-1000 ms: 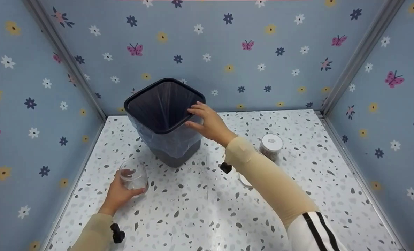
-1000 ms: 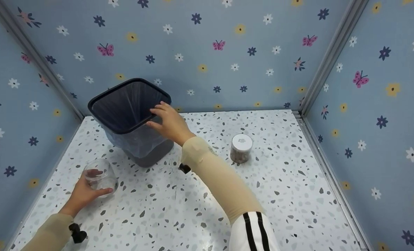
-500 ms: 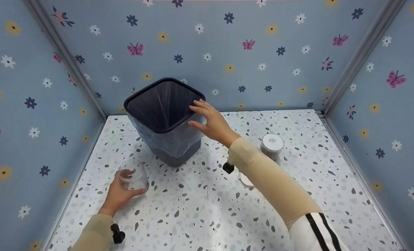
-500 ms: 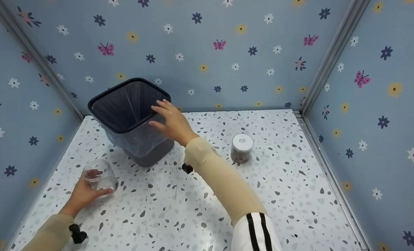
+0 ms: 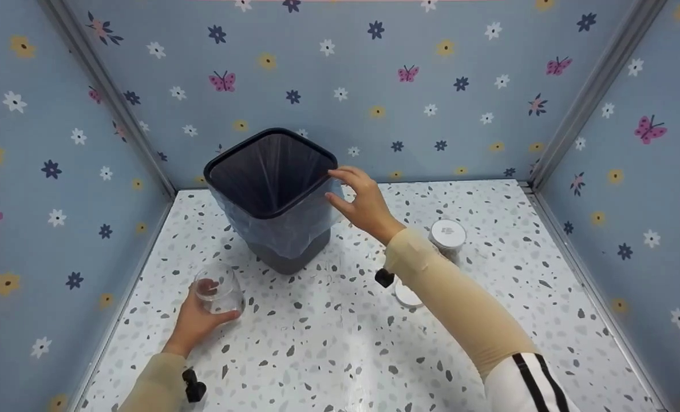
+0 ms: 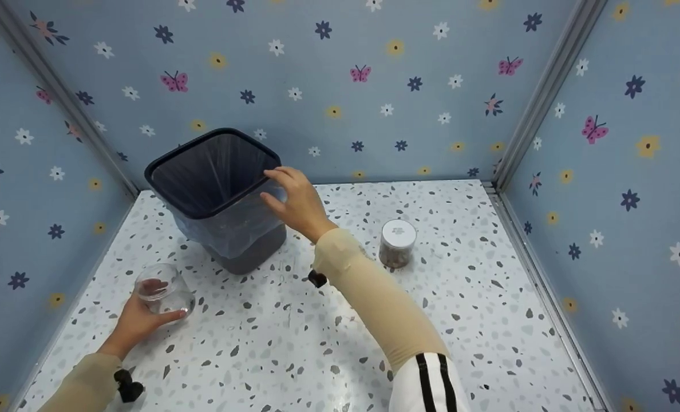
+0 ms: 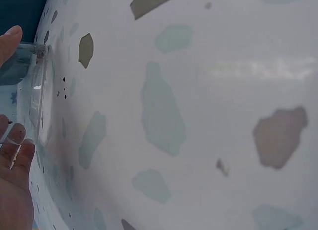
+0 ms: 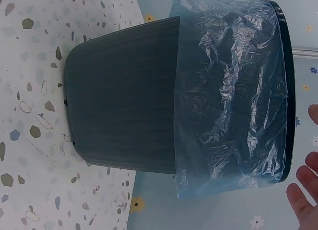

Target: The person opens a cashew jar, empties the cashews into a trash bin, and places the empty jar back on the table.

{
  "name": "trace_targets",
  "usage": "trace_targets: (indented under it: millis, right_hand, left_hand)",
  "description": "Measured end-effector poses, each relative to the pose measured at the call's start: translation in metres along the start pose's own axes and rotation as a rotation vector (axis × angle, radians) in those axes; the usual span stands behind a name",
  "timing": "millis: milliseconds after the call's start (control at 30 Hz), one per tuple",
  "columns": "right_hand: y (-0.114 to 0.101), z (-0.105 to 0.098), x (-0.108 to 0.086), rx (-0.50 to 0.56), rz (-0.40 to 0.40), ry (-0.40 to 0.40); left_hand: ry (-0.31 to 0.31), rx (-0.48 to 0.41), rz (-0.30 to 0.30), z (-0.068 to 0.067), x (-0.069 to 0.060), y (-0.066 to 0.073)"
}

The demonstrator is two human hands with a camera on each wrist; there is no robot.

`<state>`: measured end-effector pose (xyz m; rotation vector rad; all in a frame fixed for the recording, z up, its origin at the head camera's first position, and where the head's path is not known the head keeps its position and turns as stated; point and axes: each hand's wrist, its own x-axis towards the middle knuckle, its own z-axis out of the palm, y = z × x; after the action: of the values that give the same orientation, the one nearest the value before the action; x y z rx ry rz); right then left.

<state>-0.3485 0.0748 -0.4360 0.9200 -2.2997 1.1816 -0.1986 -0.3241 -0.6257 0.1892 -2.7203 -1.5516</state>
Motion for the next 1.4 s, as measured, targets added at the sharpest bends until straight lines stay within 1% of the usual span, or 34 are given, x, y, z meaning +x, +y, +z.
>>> trace_targets:
  millis: [233, 400, 533, 633, 833, 1000, 1167, 1233, 1400]
  right_hand:
    - [0.006, -0.008, -0.006, 0.04, 0.025, -0.005]
    - [0.012, -0.013, -0.012, 0.049, 0.049, -0.008]
    - [0.016, -0.016, -0.016, 0.059, 0.057, 0.0]
    - [0.019, -0.018, -0.018, 0.047, 0.059, 0.006]
    - [0.022, -0.023, -0.023, 0.037, 0.075, 0.002]
    - [0.025, -0.029, -0.027, 0.038, 0.093, 0.004]
    - [0.029, -0.034, -0.032, 0.034, 0.089, 0.008]
    - [0.031, -0.036, -0.034, 0.034, 0.091, 0.003]
    - [0.034, -0.039, -0.04, 0.03, 0.116, -0.011]
  left_hand:
    - [-0.006, -0.005, -0.015, -0.001, -0.002, -0.001]
    - [-0.009, -0.027, -0.015, -0.001, -0.002, -0.002]
    - [-0.017, -0.02, -0.026, -0.001, -0.002, -0.002]
    - [-0.016, -0.008, -0.025, -0.001, -0.002, -0.004]
    - [-0.003, -0.026, -0.017, 0.0, -0.004, -0.004]
    - [-0.006, -0.04, -0.032, -0.001, -0.006, -0.004]
    - [-0.012, -0.056, -0.055, -0.002, -0.006, -0.006]
    - [-0.009, -0.05, -0.057, -0.002, -0.006, -0.006]
    - [-0.008, -0.029, -0.041, -0.003, -0.008, -0.006]
